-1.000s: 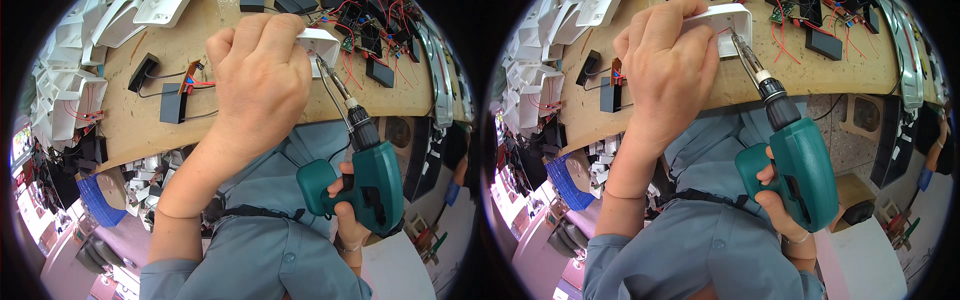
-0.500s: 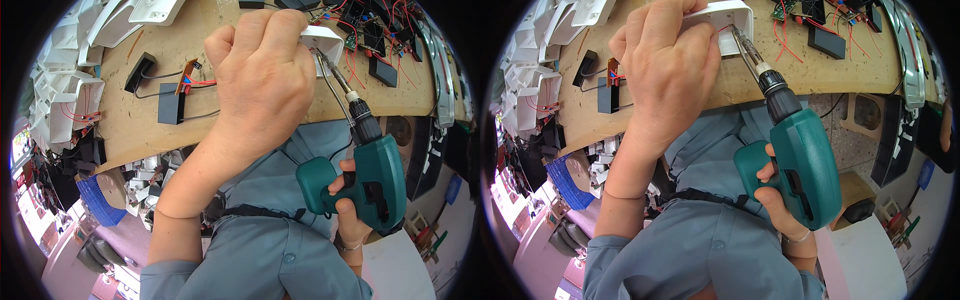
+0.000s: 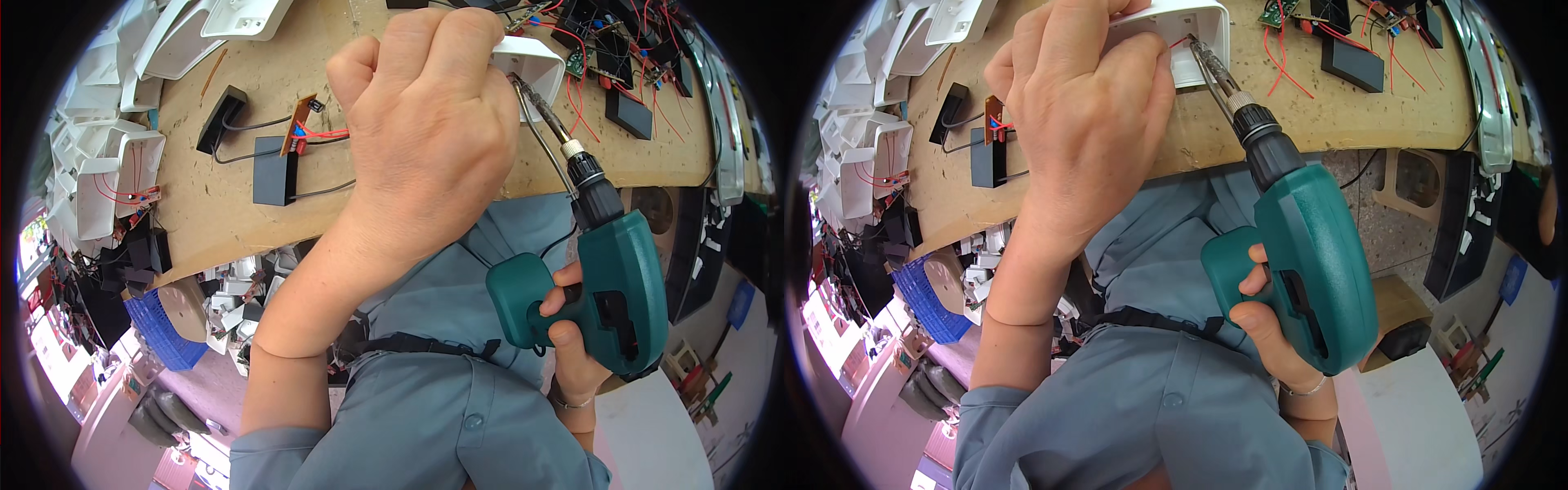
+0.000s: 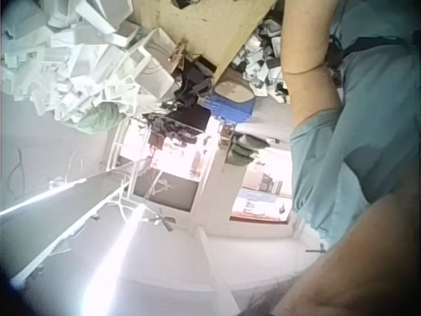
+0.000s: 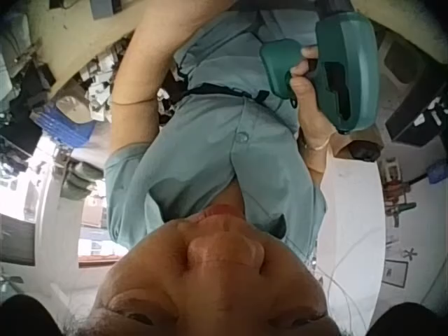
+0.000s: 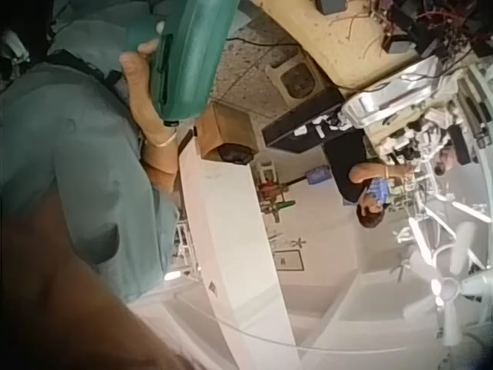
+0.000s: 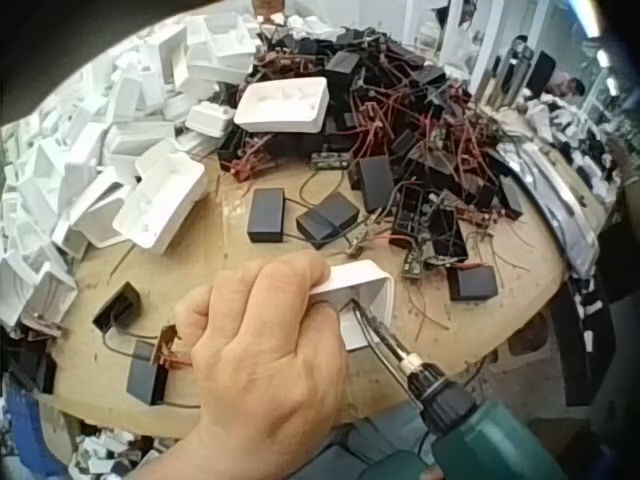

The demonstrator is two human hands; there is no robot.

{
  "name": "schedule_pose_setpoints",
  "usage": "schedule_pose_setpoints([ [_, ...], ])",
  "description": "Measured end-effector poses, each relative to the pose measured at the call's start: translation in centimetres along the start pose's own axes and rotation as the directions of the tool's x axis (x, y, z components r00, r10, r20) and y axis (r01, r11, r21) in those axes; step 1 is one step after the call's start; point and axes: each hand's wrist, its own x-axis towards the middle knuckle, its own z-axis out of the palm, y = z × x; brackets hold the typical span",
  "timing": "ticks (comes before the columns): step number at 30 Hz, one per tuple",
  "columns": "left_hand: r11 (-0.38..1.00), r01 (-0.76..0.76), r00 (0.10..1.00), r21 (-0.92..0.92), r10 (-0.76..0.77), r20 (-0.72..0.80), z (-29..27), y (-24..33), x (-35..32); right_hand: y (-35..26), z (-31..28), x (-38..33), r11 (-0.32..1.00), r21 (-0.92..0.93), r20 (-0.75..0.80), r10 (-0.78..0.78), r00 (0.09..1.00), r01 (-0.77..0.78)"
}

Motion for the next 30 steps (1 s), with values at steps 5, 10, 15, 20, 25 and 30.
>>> schedule_pose_setpoints([
  [5,1.0,-0.003,1.0,0.0,0.003,0.019,-0.1,0.1,0.0,0.1,-0.2,-0.3,1.0,0.01,0.002,0.01,1.0,-0.01],
  [10,1.0,-0.01,0.999,0.0,0.01,0.033,-0.4,0.1,0.2,-0.3,-0.9,-0.6,0.997,0.054,0.123,0.052,0.991,-0.059],
  [15,1.0,-0.013,0.999,0.003,0.013,0.042,-0.5,0.3,0.5,-0.7,-0.3,-0.6,0.997,0.042,0.074,0.064,0.995,-0.067],
  [20,1.0,-0.016,0.998,0.009,0.015,0.053,-1.1,0.5,0.6,-0.6,0.0,-0.9,0.998,-0.022,0.005,0.059,0.998,-0.059],
  [25,1.0,-0.018,0.998,0.011,0.018,0.062,-1.1,0.7,0.9,-0.6,0.2,-0.6,0.999,0.001,-0.002,0.047,0.999,-0.047],
  [30,1.0,-0.022,0.997,0.018,0.02,0.076,-1.4,0.8,1.0,-0.7,0.4,-0.6,0.998,0.015,-0.02,0.062,0.998,-0.062],
])
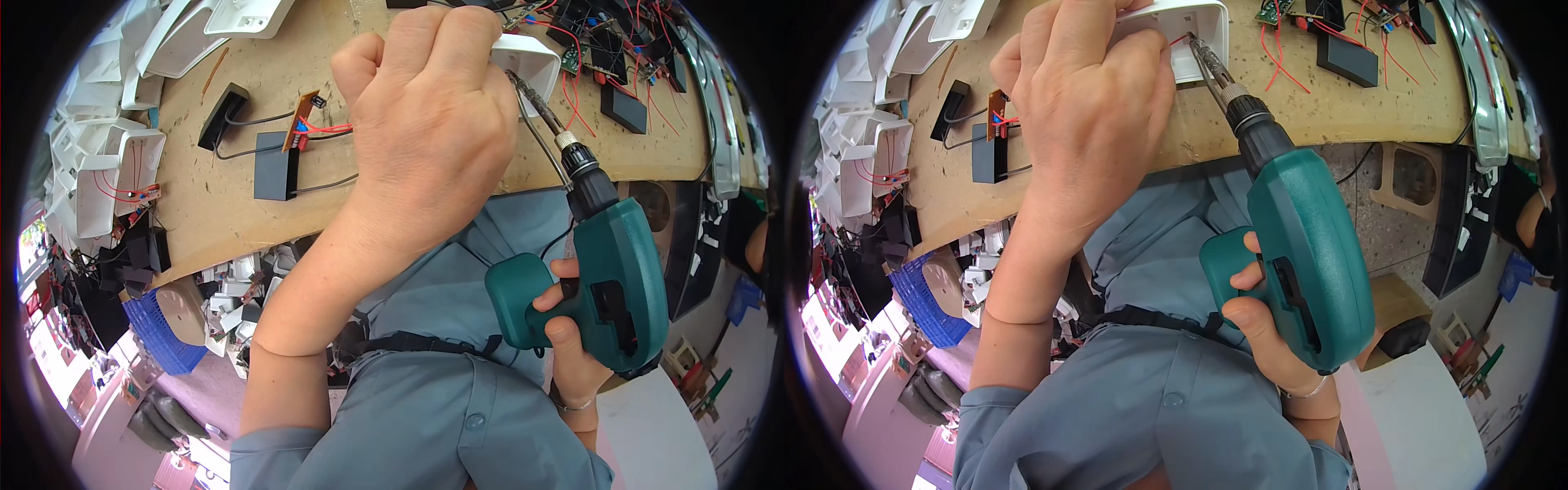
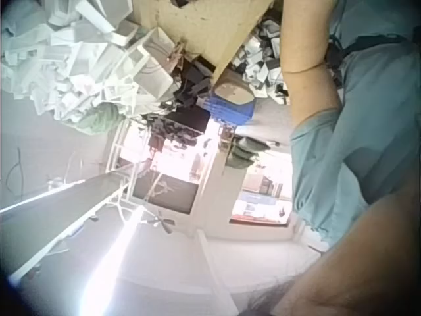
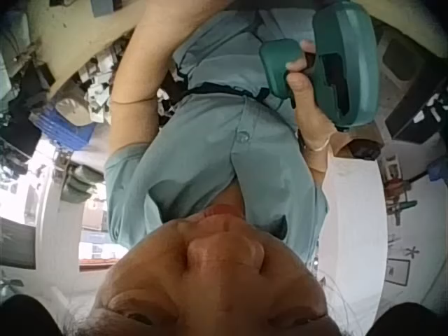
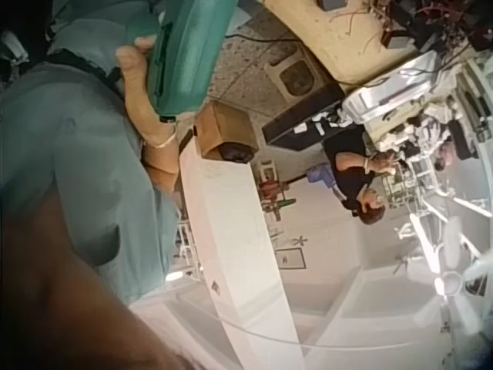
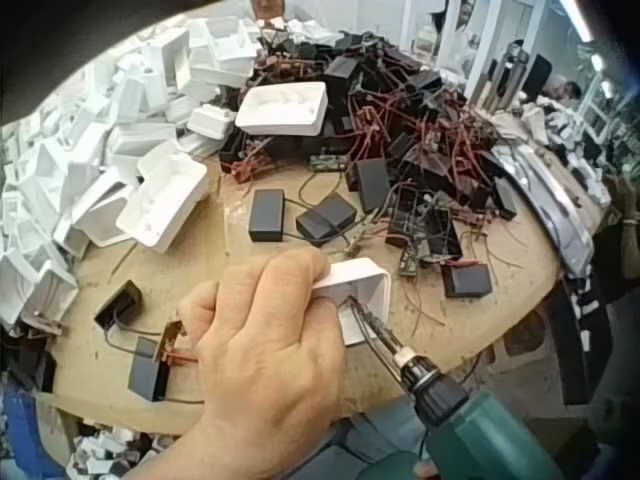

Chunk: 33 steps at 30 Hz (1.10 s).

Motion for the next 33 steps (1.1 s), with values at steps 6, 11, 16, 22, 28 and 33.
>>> schedule_pose_setpoints([
  [6,1.0,-0.003,1.0,0.006,0.003,0.017,-0.3,0.1,0.2,0.1,0.0,-0.1,1.0,-0.002,-0.001,-0.024,1.0,0.024],
  [11,1.0,-0.006,0.999,0.012,0.006,0.032,-0.2,0.1,0.5,0.1,0.1,-0.1,0.999,-0.008,0.0,-0.038,0.999,0.038],
  [16,1.0,-0.009,0.999,0.017,0.008,0.046,-0.7,0.3,0.5,0.2,0.1,-0.1,0.998,-0.015,-0.004,-0.058,0.998,0.058],
  [22,1.0,-0.013,0.998,0.023,0.011,0.063,-0.6,0.2,0.8,0.3,-0.3,-0.3,0.997,-0.034,0.017,-0.062,0.998,0.063],
  [28,0.999,-0.02,0.997,0.026,0.017,0.08,-1.0,0.4,1.0,0.2,-0.3,-0.4,0.999,-0.031,0.025,-0.04,0.999,0.04],
  [33,0.999,-0.026,0.995,0.034,0.023,0.093,-1.1,0.5,1.3,0.4,0.0,-0.2,0.998,-0.003,0.011,-0.066,0.998,0.066],
])
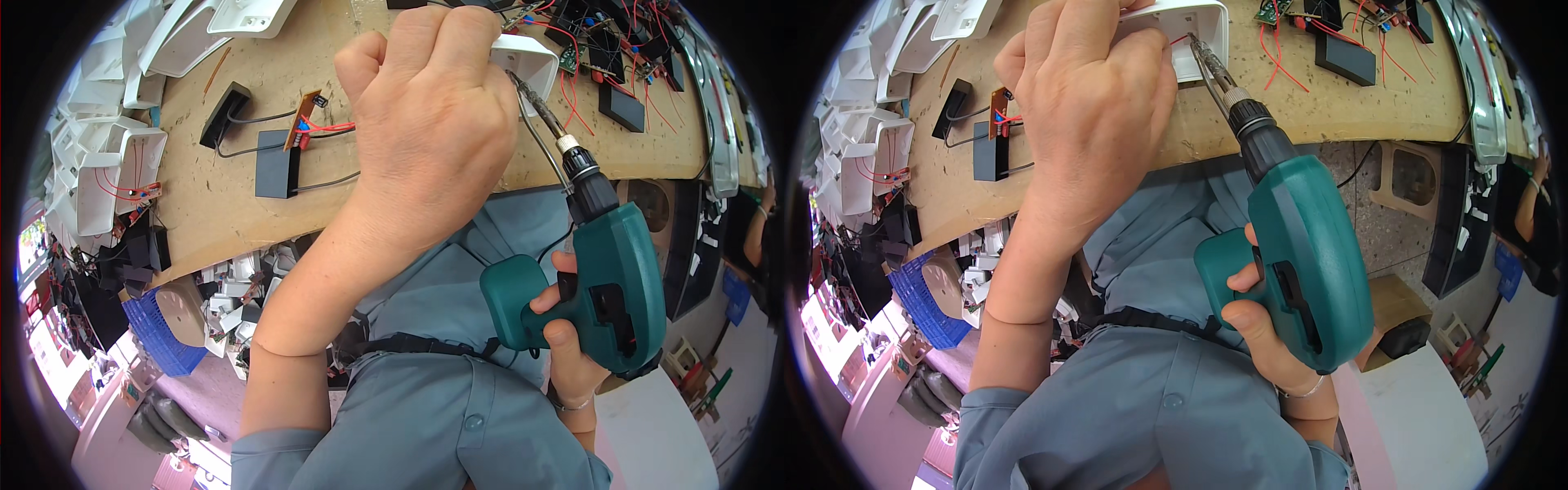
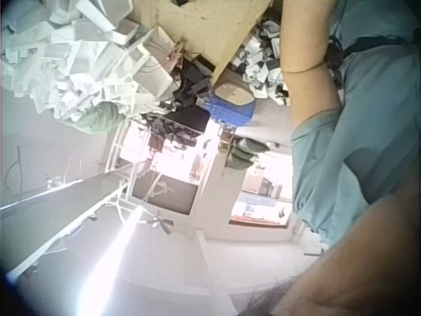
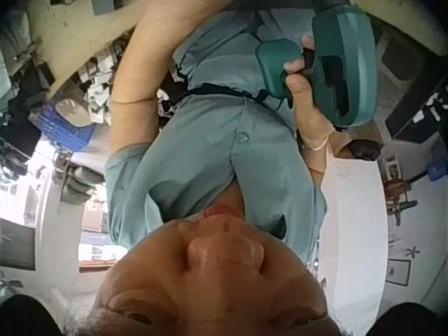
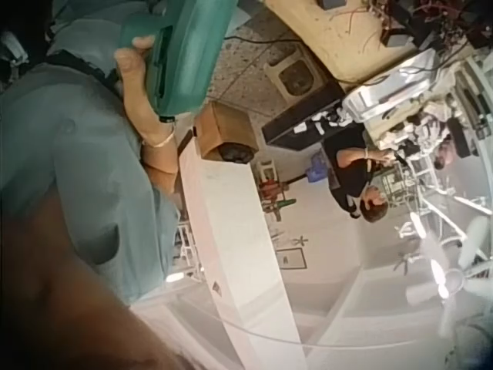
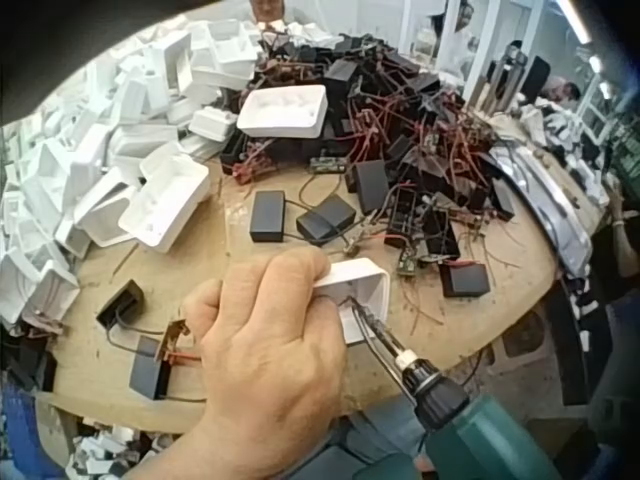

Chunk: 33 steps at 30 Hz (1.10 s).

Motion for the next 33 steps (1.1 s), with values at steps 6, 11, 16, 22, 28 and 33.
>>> schedule_pose_setpoints([
  [6,1.0,-0.006,1.0,0.006,0.006,0.013,-0.3,0.2,0.3,0.2,-0.5,-0.2,0.999,-0.031,0.037,-0.022,0.999,0.024],
  [11,1.0,-0.011,0.999,0.017,0.011,0.031,-0.5,0.2,0.4,0.0,-1.2,-0.9,0.993,-0.079,0.006,-0.084,0.996,0.084],
  [16,0.999,-0.021,0.999,0.046,0.018,0.049,-2.3,0.3,0.3,0.1,-1.9,-1.5,0.985,-0.044,-0.002,-0.165,0.986,0.164],
  [22,0.999,-0.032,0.999,-0.013,0.033,0.025,-6.2,-2.0,-1.7,1.0,-3.1,-1.4,0.983,0.017,-0.086,-0.182,0.979,0.185],
  [28,0.952,-0.297,0.864,0.068,0.238,0.444,-8.0,-2.2,-3.4,0.9,-3.5,-1.0,0.975,0.05,-0.022,-0.214,0.976,0.215],
  [33,0.916,-0.402,0.797,-0.011,0.356,0.488,-5.6,-2.0,-3.9,1.1,-3.3,-1.2,0.976,0.056,-0.001,-0.209,0.978,0.209],
])
